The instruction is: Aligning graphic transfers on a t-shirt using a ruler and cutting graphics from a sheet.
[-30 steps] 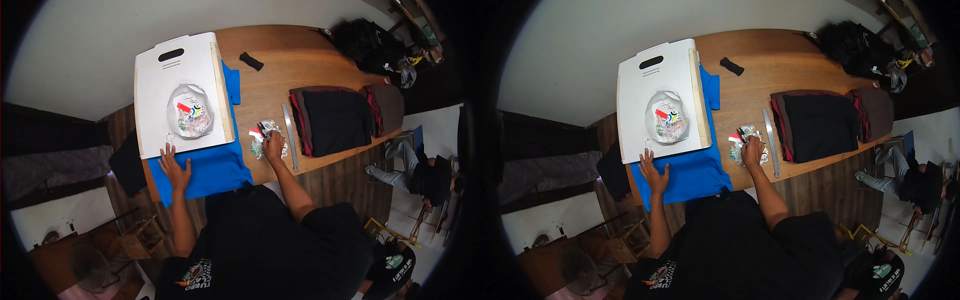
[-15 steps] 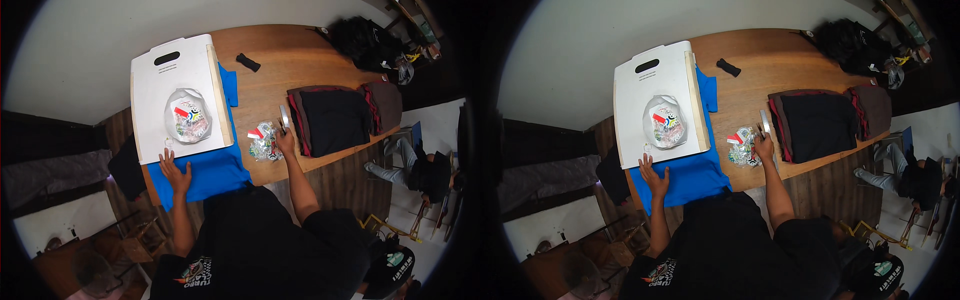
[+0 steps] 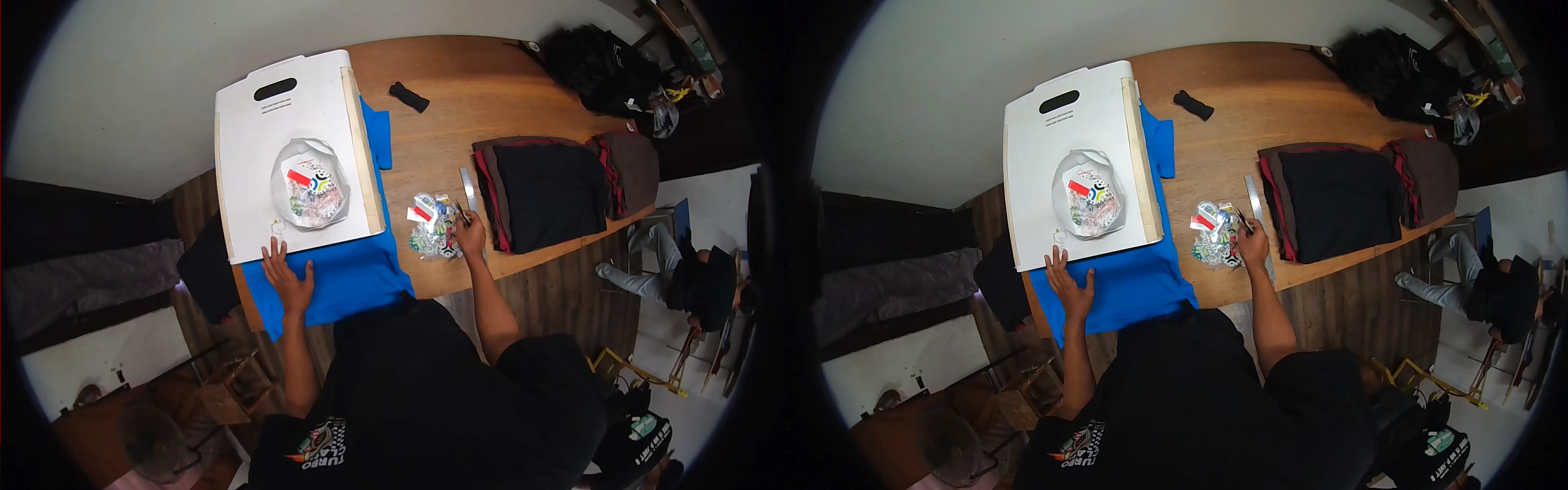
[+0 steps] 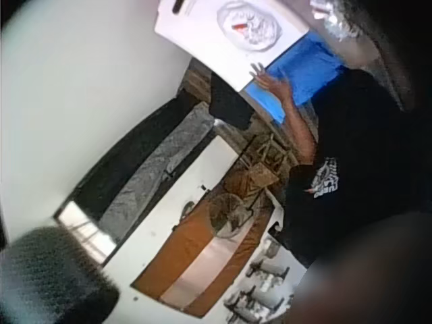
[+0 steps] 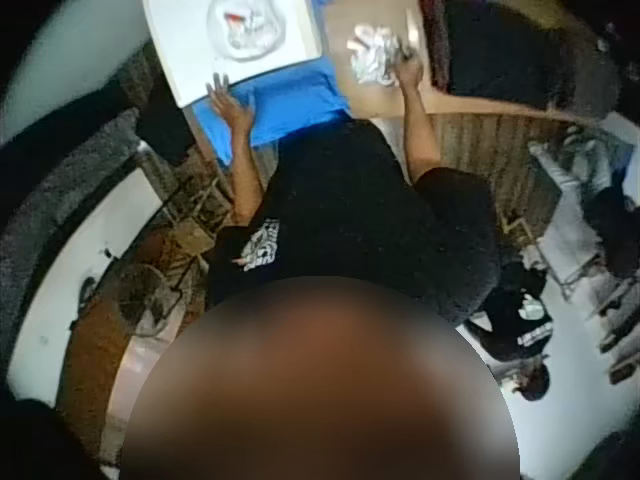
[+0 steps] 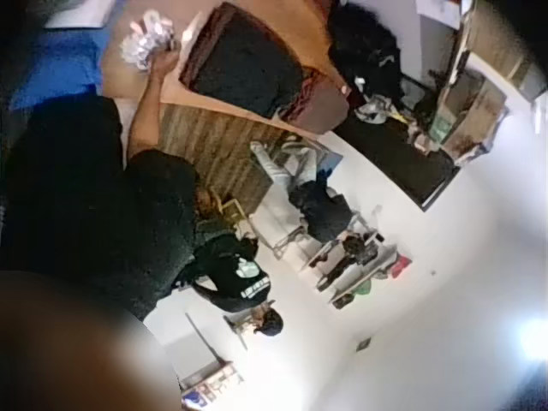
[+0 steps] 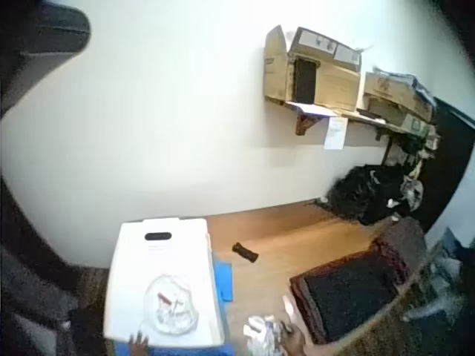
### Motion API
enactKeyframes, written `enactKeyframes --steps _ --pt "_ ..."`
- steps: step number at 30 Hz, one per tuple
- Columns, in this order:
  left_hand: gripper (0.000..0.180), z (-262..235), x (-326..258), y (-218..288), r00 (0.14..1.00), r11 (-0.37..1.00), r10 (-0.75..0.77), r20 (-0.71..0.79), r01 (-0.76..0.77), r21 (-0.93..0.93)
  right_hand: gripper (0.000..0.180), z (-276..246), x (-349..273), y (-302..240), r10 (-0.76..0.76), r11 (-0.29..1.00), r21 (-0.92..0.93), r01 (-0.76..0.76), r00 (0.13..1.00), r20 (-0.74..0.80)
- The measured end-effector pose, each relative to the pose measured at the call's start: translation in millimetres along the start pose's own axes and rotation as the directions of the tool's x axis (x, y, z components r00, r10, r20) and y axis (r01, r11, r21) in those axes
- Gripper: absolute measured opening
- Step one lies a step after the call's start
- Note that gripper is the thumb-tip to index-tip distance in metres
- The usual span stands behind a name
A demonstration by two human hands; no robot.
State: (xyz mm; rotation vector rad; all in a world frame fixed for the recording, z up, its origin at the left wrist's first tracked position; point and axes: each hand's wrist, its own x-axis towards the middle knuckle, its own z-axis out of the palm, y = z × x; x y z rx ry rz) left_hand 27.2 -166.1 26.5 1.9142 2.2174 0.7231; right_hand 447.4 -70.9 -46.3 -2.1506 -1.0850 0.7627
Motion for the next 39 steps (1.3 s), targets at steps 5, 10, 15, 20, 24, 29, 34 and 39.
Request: enactKeyframes --steps 5,10,15,20,24,29,34,39 --pt "0.075 1.1 3.1 4.6 1.0 1.0 0.008 -0.018 -0.008 -0.02 0.03 -5.6 -26.1 32.4 -0.121 0.989 -0.084 0.124 0.992 0.044" --pt "0.074 -2.7 1.6 4.8 1.0 1.0 -0.017 0.007 0.018 -0.025 0.039 7.1 -31.9 7.8 -0.085 0.973 -0.197 0.117 0.983 0.164" --pt "0.074 -4.9 1.8 6.9 0.999 0.999 -0.032 0.026 0.033 -0.036 0.041 20.2 -29.8 -12.1 -0.099 0.957 -0.258 0.131 0.986 0.132" --pt "0.074 -7.5 4.8 9.9 0.996 0.996 -0.065 0.058 0.067 -0.05 0.037 33.6 -26.0 9.8 -0.152 0.952 -0.25 0.176 0.982 0.113" --pt "0.074 -8.5 4.2 8.1 0.997 0.994 -0.076 0.034 0.078 -0.072 0.032 27.4 -32.7 -7.4 -0.102 0.969 -0.221 0.109 0.994 0.042" --pt "0.076 -8.5 3.7 7.0 0.997 0.995 -0.064 0.038 0.066 -0.069 0.036 9.9 -16.7 6.9 -0.143 0.954 -0.24 0.183 0.975 0.172" --pt "0.076 -7.3 5.8 9.4 0.998 0.996 -0.052 0.038 0.055 -0.07 0.042 7.0 -7.3 28.4 -0.143 0.956 -0.234 0.18 0.976 0.165" --pt "0.074 -9.8 2.5 8.3 0.997 0.995 -0.068 0.023 0.069 -0.067 0.046 4.4 -11.1 -4.8 -0.11 0.96 -0.228 0.162 0.969 0.222"
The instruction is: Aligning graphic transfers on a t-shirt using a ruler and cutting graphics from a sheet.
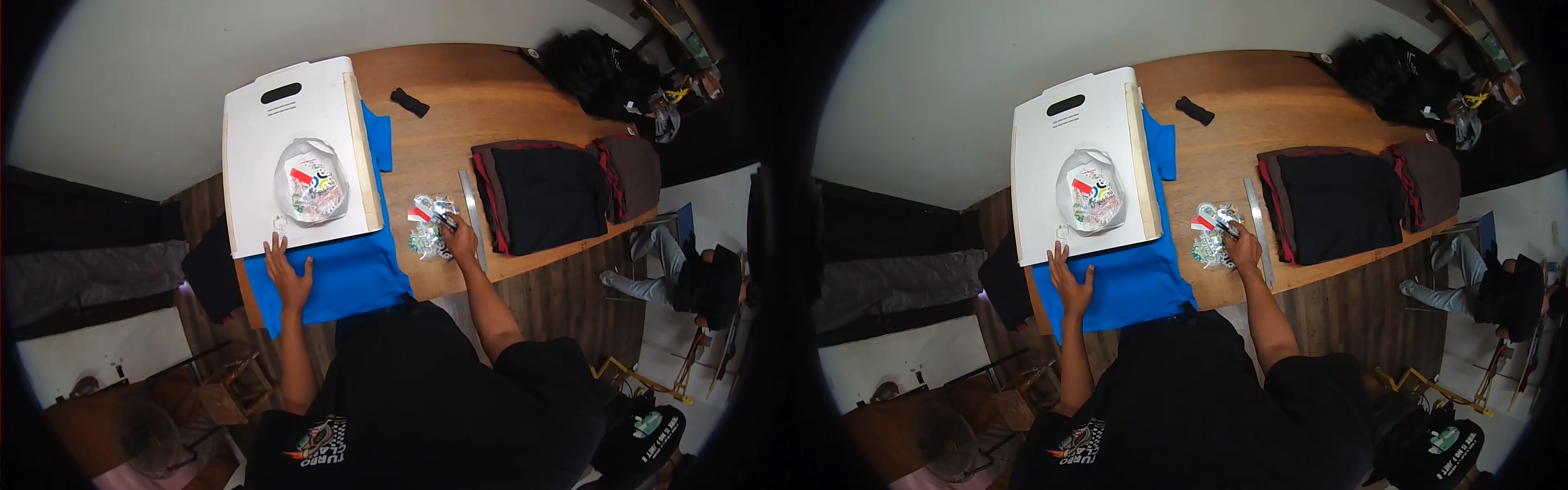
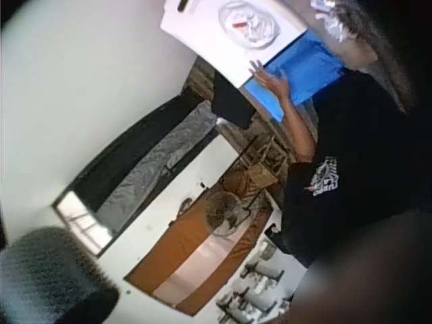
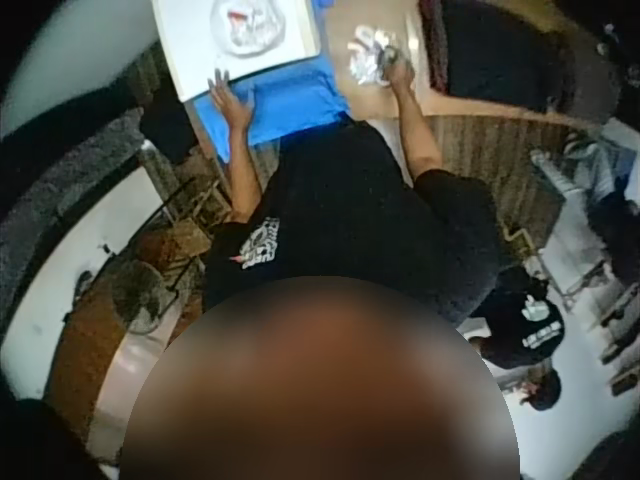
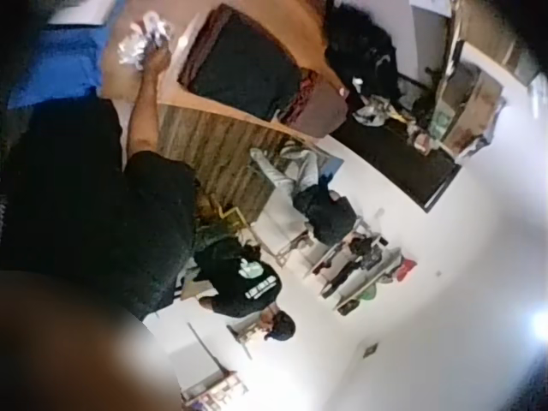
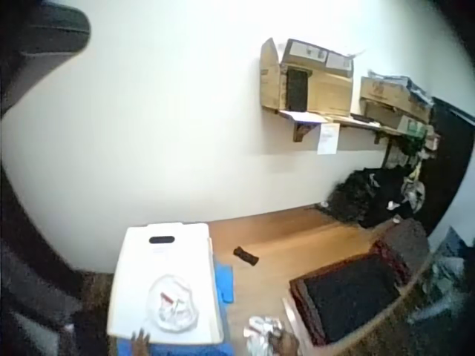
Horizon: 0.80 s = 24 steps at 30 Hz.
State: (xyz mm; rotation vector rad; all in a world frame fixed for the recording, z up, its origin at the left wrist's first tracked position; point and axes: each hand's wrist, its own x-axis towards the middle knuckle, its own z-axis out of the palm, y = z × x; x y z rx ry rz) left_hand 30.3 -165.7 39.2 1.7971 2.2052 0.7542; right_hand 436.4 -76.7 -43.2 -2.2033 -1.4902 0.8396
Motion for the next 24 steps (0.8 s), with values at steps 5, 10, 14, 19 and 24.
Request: enactKeyframes --steps 5,10,14,19,24 --pt "0.072 -0.5 3.3 4.2 1.0 1.0 0.009 0.005 -0.009 0.001 0.044 5.7 6.0 4.8 -0.054 0.996 -0.07 0.053 0.998 -0.015" --pt "0.073 -2.9 1.3 4.6 1.0 1.0 0.001 0.002 -0.001 -0.026 0.036 11.3 10.0 2.1 -0.083 0.996 -0.018 0.083 0.997 0.003" --pt "0.071 -0.5 6.1 10.7 1.0 0.997 0.016 -0.024 -0.018 -0.075 0.029 15.4 27.6 22.0 -0.094 0.989 0.117 0.094 0.996 -0.004" --pt "0.06 6.6 -1.6 32.1 0.953 0.951 -0.126 -0.275 0.037 -0.307 0.021 -6.9 21.9 4.6 -0.05 0.95 0.311 -0.003 0.985 0.163" --pt "0.049 9.1 -8.3 76.9 0.976 0.869 0.121 -0.179 -0.192 -0.455 0.013 -49.3 -34.4 -97.5 -0.101 0.562 0.822 -0.095 0.978 0.182"
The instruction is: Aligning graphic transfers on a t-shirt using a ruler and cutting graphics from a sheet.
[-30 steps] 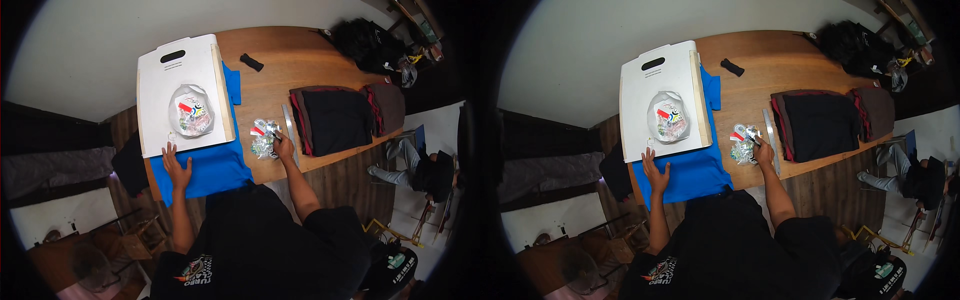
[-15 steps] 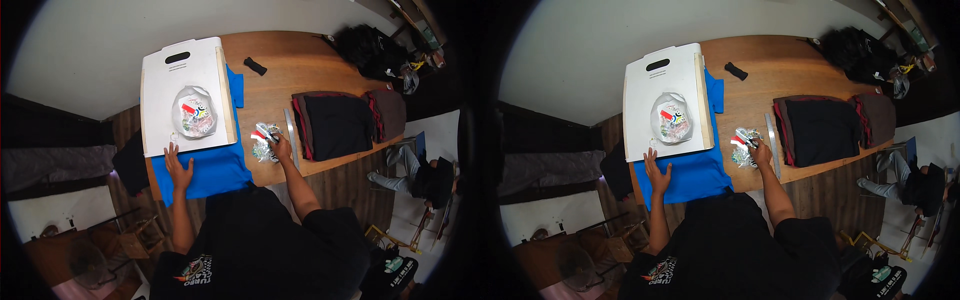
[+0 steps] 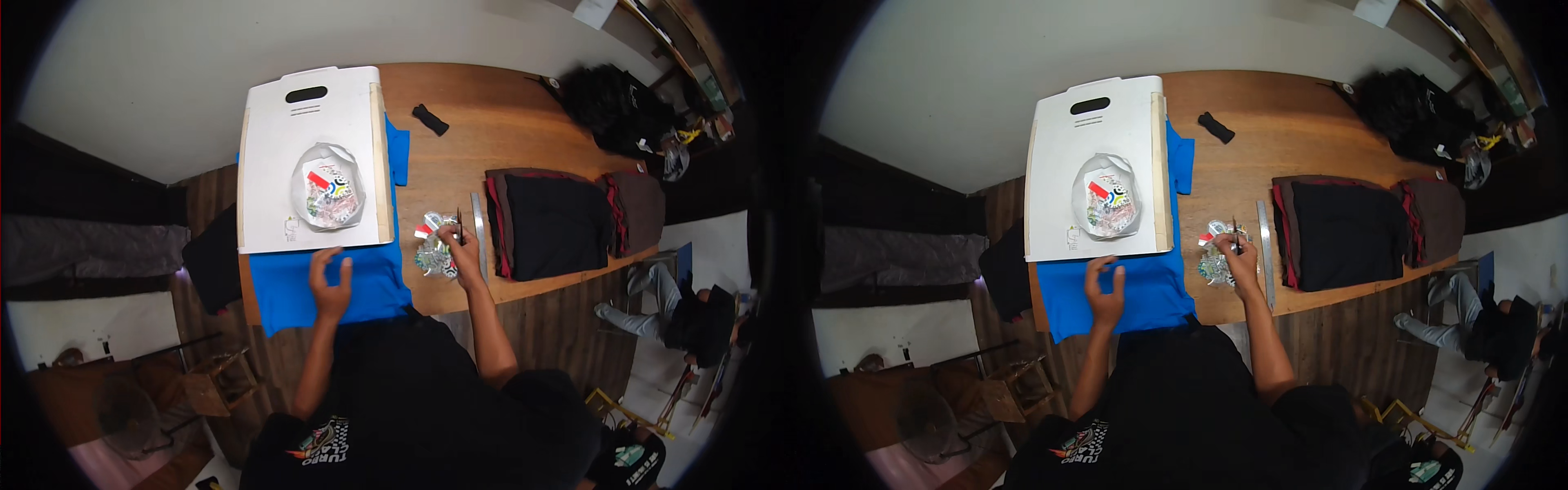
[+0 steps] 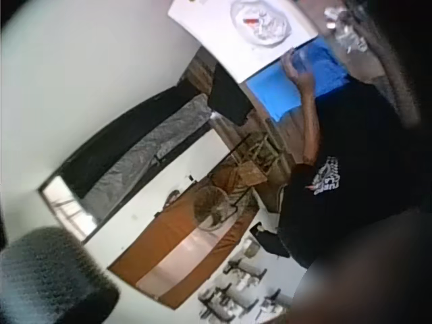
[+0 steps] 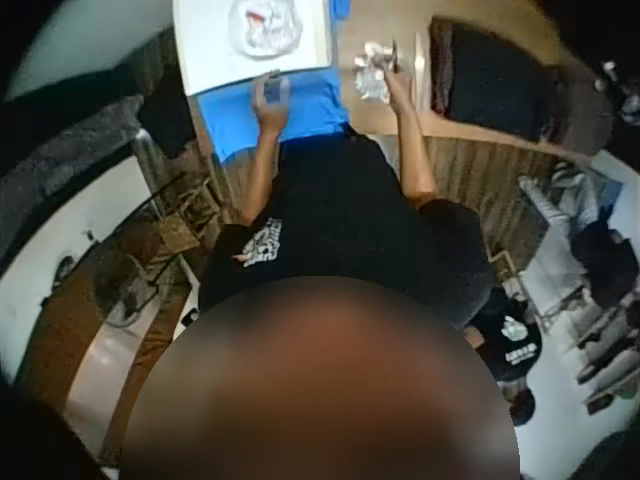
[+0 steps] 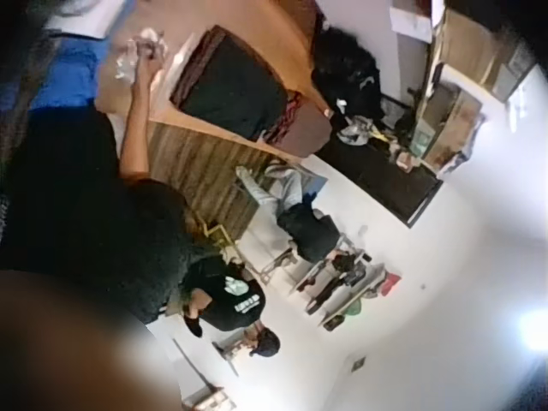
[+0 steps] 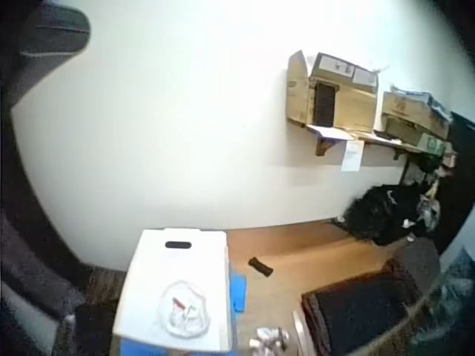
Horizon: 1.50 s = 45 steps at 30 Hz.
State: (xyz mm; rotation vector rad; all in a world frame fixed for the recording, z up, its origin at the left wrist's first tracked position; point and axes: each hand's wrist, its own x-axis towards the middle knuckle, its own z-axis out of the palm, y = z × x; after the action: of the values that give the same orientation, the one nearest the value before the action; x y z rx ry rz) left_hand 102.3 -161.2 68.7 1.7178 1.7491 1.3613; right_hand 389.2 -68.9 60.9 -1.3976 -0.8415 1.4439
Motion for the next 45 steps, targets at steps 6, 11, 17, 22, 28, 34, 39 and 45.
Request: enactKeyframes --steps 6,11,17,22,28,34,39,45 --pt "0.032 48.4 47.6 72.4 0.96 0.798 -0.246 0.134 0.279 -0.534 0.017 72.9 -25.3 -34.2 0.028 0.989 0.144 -0.042 0.995 0.101" --pt "0.028 39.8 58.5 77.6 0.968 0.687 -0.229 0.1 0.233 -0.688 0.021 103.8 -33.4 -55.7 -0.07 0.988 0.15 0.04 0.977 0.202" --pt "0.028 23.8 67.0 84.0 0.922 0.653 -0.386 -0.014 0.263 -0.71 0.046 100.4 -39.5 -72.0 -0.026 0.984 0.169 -0.055 0.898 0.44" --pt "0.019 16.6 73.4 81.1 0.925 0.686 -0.376 -0.061 0.233 -0.689 0.055 101.7 -47.5 -73.5 0.088 0.977 0.111 -0.181 0.822 0.563" --pt "0.021 7.4 77.6 90.4 0.934 0.735 -0.353 -0.061 0.236 -0.636 0.046 110.7 -57.8 -80.6 -0.019 0.996 0.079 -0.04 0.771 0.636" --pt "0.025 4.2 81.1 94.5 0.939 0.773 -0.33 -0.101 0.207 -0.6 0.042 111.7 -56.4 -51.5 -0.143 0.97 0.244 -0.022 0.756 0.639" --pt "0.026 2.5 85.6 96.5 0.937 0.749 -0.317 -0.147 0.152 -0.645 0.044 111.6 -59.7 -48.2 -0.108 0.957 0.276 -0.092 0.768 0.631" --pt "0.024 -2.0 82.9 93.2 0.955 0.808 -0.243 -0.169 0.103 -0.58 0.045 115.0 -66.6 -47.2 -0.117 0.961 0.265 -0.076 0.758 0.642"
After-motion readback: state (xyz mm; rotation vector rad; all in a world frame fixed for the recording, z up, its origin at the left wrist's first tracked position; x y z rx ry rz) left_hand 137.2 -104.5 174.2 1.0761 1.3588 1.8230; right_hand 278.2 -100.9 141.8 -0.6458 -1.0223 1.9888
